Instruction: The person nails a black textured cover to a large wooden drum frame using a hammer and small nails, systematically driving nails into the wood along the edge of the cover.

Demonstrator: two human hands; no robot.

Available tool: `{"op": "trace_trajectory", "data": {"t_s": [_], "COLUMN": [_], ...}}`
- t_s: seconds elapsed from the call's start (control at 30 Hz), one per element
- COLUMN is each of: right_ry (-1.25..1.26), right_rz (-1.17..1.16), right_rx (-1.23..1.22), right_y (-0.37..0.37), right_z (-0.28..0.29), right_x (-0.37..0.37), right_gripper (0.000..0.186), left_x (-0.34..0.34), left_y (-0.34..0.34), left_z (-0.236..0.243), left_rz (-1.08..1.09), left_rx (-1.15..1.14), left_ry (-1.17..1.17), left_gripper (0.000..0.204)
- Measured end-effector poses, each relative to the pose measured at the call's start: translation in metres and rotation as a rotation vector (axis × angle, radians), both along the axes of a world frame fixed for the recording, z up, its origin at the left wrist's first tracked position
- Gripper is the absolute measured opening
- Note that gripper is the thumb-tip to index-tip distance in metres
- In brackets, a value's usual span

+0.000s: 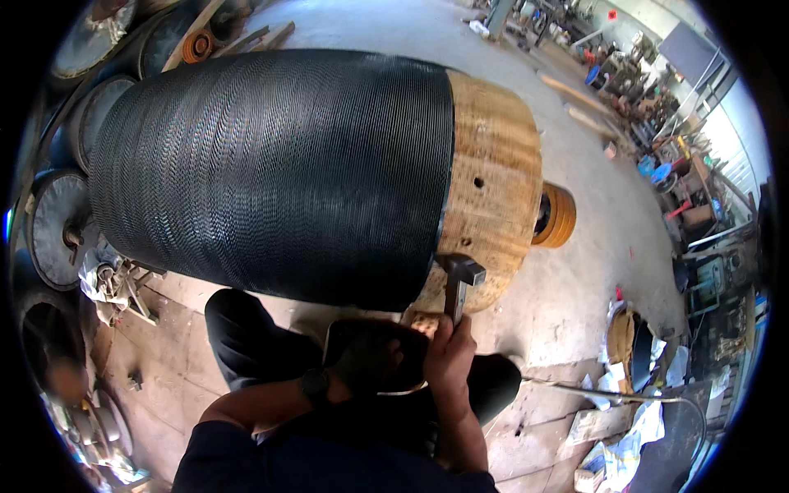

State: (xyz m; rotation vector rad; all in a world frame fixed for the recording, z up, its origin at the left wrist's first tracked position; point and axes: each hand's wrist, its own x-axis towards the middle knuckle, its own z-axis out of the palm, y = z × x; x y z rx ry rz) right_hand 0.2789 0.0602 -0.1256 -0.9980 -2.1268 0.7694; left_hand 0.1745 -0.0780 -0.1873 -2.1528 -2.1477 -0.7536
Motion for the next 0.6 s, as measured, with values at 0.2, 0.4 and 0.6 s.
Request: {"op": "trace_trajectory", "data": {"t_s": [0.2,0.4,0.6], "right_ry": [0.505,-0.037,0.509], "right_rz": [0.023,-0.001,0.009], "right_rx": [-0.064,-0.009,0.03], "right_y": [-0.019,0.004,-0.015], "right_z": [0.03,0.02,0.021], "right_x": [0.02,-0.001,0.021], "right_gripper": [0.028,0.028,0.034], "left_x": [-0.006,-0.014,-0.069], "left_y": [0.0,0.012,0.038], "left_z": [0.023,0.054,0.102], "left_rz": [-0.025,-0.085,0.068], "left_rx": [0.031,0.199,0.593], "left_ry": [-0.005,-0.299,-0.084], "left_gripper": [0.023,0.024,0.027]}}
